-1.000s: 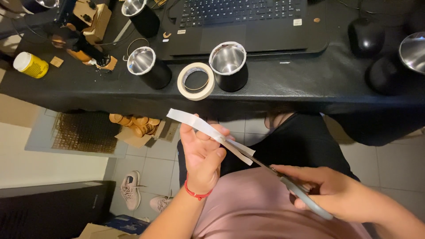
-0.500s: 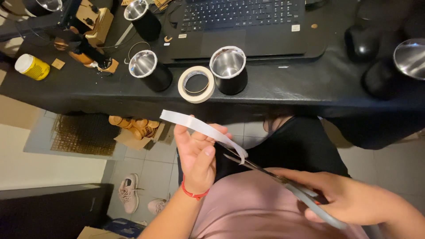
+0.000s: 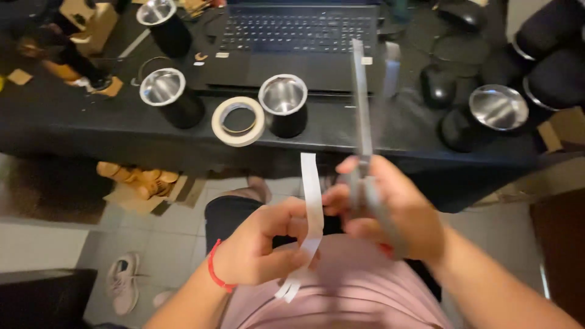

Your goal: The person cuts a strip of white tape using scissors and then applies it to the rim of a black cup. They smooth the tape around the edge of the cup with their fingers.

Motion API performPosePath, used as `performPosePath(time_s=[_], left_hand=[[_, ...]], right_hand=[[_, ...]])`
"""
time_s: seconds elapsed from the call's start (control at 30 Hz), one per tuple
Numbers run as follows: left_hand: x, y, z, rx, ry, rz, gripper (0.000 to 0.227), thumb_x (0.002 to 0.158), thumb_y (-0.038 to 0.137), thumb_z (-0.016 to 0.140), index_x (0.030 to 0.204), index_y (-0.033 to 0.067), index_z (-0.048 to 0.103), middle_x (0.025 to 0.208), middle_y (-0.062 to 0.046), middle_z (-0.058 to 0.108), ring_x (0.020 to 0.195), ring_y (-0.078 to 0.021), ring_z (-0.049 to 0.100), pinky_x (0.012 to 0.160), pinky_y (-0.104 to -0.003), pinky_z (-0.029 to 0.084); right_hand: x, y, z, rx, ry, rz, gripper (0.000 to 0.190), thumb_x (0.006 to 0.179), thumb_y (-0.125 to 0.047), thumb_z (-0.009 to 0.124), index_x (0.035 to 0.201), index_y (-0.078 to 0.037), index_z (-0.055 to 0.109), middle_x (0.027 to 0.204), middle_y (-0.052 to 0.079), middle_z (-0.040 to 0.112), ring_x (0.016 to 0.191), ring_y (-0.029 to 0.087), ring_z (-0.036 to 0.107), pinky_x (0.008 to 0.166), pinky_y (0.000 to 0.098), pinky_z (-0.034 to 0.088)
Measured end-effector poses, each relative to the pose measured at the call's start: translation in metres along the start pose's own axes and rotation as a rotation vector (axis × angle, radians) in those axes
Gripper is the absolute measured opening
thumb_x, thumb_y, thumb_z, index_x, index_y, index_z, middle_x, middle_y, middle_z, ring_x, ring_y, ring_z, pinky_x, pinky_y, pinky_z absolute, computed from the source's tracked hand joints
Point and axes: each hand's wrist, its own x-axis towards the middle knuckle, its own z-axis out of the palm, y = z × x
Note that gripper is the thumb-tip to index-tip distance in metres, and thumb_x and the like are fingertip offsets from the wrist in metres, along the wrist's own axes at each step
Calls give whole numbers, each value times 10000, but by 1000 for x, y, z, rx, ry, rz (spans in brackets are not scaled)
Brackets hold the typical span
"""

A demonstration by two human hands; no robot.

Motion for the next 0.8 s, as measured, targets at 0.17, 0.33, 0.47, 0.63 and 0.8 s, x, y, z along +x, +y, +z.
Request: performPosePath(time_s=[0.17, 0.33, 0.47, 0.63, 0.8], left_hand=[[-3, -6, 2, -76, -28, -99, 279, 857, 84, 568, 1128, 17, 573, 723, 12, 643, 648, -113, 578, 672, -266, 458], [-10, -20, -1, -142, 7, -258, 271, 848, 78, 565, 1118, 55, 553, 702, -26, 688, 525, -95, 504, 558, -232, 420], [-13, -68, -14, 2, 26, -219, 182, 827, 58, 513, 921, 99, 663, 894, -54, 650, 721, -133, 595, 610, -261, 461], [-21, -118, 8, -576, 334, -507, 502, 888, 455, 511, 1025, -15, 624, 833, -247, 751, 774, -303, 739, 782, -389, 594], [-5, -58, 38, -290, 331, 40, 234, 978, 274, 564, 1063, 66, 631, 1047, -41, 622, 985, -163, 572, 906, -325, 474]], right_hand=[[19, -23, 45, -150, 201, 12, 611, 681, -161, 805, 1186, -79, 471, 819, 92, 650, 604, 176, 573, 501, 289, 489], [21, -30, 56, -255, 361, -23, 502, 703, 23, 667, 1153, -64, 461, 667, 91, 534, 465, 227, 570, 333, 288, 393], [14, -36, 56, -298, 436, -297, 564, 696, 8, 704, 1193, -53, 446, 711, 119, 586, 527, 239, 632, 515, 361, 553], [12, -40, 53, -190, 191, -513, 481, 833, -9, 631, 1208, -106, 345, 785, 216, 675, 618, 300, 650, 527, 358, 518], [9, -25, 51, -210, 98, -571, 510, 877, -122, 717, 1230, -109, 350, 888, 268, 700, 649, 296, 674, 652, 392, 579]])
